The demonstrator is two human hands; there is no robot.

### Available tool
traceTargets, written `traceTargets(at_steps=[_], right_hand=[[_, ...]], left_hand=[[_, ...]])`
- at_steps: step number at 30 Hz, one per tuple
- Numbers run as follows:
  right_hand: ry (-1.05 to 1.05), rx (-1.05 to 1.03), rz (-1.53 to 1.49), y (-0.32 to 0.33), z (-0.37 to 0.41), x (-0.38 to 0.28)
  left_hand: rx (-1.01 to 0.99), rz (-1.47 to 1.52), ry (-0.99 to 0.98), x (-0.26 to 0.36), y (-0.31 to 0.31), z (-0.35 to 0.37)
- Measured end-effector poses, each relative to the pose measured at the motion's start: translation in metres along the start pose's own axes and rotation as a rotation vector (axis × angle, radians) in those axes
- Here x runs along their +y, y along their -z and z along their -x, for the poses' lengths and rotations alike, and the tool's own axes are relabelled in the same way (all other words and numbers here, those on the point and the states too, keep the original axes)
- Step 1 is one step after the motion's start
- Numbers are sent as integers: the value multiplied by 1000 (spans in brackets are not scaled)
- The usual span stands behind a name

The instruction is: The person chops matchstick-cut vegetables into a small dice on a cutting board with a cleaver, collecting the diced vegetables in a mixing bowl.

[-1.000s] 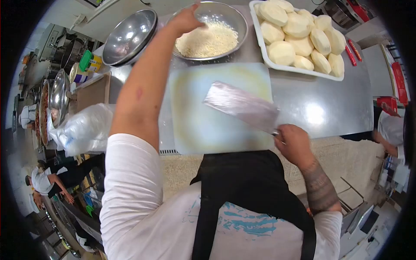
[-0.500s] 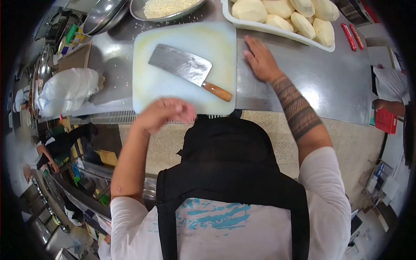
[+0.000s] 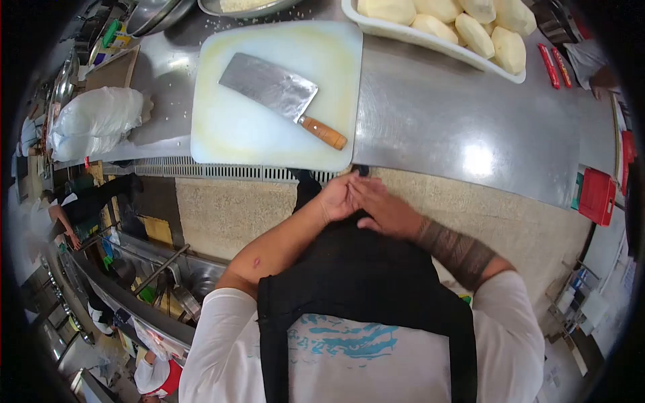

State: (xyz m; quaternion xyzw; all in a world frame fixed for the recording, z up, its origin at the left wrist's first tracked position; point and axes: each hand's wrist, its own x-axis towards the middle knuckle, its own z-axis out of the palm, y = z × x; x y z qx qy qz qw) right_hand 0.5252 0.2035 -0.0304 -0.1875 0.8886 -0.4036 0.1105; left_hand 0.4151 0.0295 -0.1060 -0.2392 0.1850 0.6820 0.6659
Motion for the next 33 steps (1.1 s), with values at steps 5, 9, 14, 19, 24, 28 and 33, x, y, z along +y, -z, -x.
traceTargets(at_steps=[5, 9, 14, 19, 24, 28, 33], right_hand=[[-193, 579, -82, 67, 43, -6], [-336, 904, -79, 115, 77, 5], [-578, 1037, -204, 100, 106, 9], [-631, 996, -212, 69, 80, -7], [-693, 1058, -167, 57, 49, 6], [-699, 1156, 49, 52, 25, 37], [-962, 992, 184, 64, -1, 61]], left_hand=[[224, -175, 121, 9, -54, 22], [-119, -239, -68, 74, -119, 70], [-159, -916, -1778, 229, -323, 188], [693, -2404, -2015, 517, -306, 154], [1149, -3090, -798, 385, -310, 73], [564, -2711, -1219, 377, -332, 4], [195, -2677, -1102, 343, -391, -45]])
